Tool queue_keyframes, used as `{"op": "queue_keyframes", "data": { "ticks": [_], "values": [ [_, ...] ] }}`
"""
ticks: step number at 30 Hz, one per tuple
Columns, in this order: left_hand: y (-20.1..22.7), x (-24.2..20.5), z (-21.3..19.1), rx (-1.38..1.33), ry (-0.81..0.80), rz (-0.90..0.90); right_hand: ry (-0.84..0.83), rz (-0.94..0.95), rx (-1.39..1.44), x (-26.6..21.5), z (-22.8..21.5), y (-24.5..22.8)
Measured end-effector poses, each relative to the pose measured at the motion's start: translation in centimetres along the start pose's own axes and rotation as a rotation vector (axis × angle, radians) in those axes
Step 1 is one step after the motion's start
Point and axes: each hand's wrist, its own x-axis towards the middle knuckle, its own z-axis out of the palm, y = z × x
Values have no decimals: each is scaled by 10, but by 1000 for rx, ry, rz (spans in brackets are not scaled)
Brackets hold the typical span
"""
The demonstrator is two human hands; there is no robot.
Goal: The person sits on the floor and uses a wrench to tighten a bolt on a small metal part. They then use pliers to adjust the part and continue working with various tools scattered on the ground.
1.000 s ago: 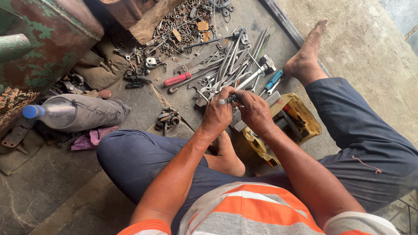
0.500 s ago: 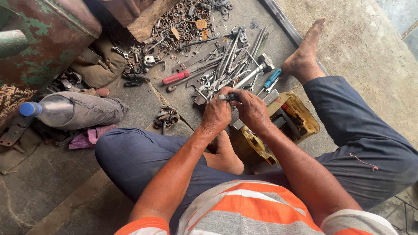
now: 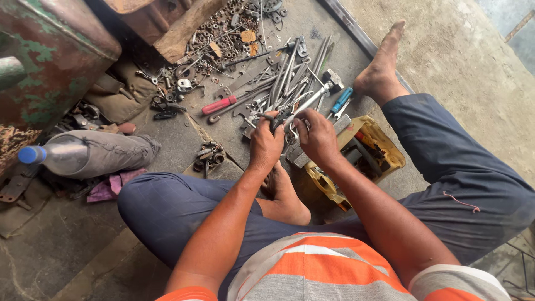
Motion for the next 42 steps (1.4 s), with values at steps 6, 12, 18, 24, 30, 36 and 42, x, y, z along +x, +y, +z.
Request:
{"op": "queue_keyframes", "data": {
  "ticks": [6,12,18,24,30,36,42],
  "values": [
    [-22,0,25,73,-8,99,57,-86,-113,-5,37,51],
    [-64,7,18,96,-158,108,100,-295,-293,-1,71,75],
    [-167,36,33,-376,-470,-126,-55,58,-67,6,51,44],
    [-198,76,69,-12,-517,-221,-261,17,-76,5,11,6],
    [-187,79,52,23,-463,-228,-365,186,-27,3,16,5],
    [-138,27,25,-196,-406,-200,-204,60,-125,-6,32,19],
    [-75,11,13,42,-382,-209,-78,106,-42,-3,26,16]
  ]
}}
